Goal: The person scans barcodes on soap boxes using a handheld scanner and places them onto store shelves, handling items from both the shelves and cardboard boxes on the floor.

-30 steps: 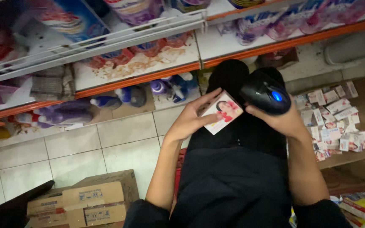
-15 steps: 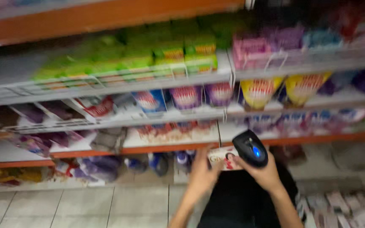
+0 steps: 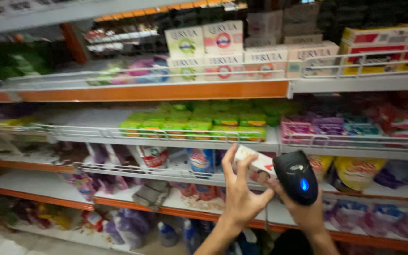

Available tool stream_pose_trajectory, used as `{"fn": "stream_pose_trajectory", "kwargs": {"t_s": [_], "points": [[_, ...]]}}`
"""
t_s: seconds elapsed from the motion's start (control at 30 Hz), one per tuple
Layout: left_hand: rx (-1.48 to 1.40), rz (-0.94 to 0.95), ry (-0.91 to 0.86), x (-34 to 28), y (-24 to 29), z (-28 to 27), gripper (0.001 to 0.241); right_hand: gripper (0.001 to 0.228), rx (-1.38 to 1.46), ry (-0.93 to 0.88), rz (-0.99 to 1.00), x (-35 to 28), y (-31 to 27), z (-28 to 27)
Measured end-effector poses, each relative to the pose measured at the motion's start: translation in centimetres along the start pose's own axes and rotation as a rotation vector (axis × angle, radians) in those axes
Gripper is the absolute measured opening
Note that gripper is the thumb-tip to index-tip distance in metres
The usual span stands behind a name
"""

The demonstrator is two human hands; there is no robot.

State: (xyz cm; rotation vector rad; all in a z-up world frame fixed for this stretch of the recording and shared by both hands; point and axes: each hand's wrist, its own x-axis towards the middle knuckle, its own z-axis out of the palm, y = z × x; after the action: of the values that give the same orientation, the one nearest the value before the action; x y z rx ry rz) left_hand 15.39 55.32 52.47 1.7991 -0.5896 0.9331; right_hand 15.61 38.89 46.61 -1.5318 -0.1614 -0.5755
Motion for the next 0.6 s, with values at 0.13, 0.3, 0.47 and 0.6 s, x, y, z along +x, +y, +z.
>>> {"fn": "stream_pose_trajectory", "kwargs": {"t_s": [0.13,0.3,0.47,0.6], "points": [[0.057,0.164,0.139,5.5,-0.6,-3.7,0.072,0.029,-0.166,-0.07,-0.138,4.2,-4.5,0.1],[0.075,0.236,0.231,13.1,-1.1,-9.2,0.073,0.038,-0.184,-0.121,-0.297,10.3,-12.6,2.1],[0.084,0.364,0.326,21.5,-1.3,-13.0,0.073,0.045,-0.411,-0.118,-0.797,16.0,-21.0,5.9],[-0.11,0.262,0.346,28.3,-2.1,-15.2,0.072,0.039,-0.603,-0.059,-1.051,21.1,-24.8,7.4]]}}
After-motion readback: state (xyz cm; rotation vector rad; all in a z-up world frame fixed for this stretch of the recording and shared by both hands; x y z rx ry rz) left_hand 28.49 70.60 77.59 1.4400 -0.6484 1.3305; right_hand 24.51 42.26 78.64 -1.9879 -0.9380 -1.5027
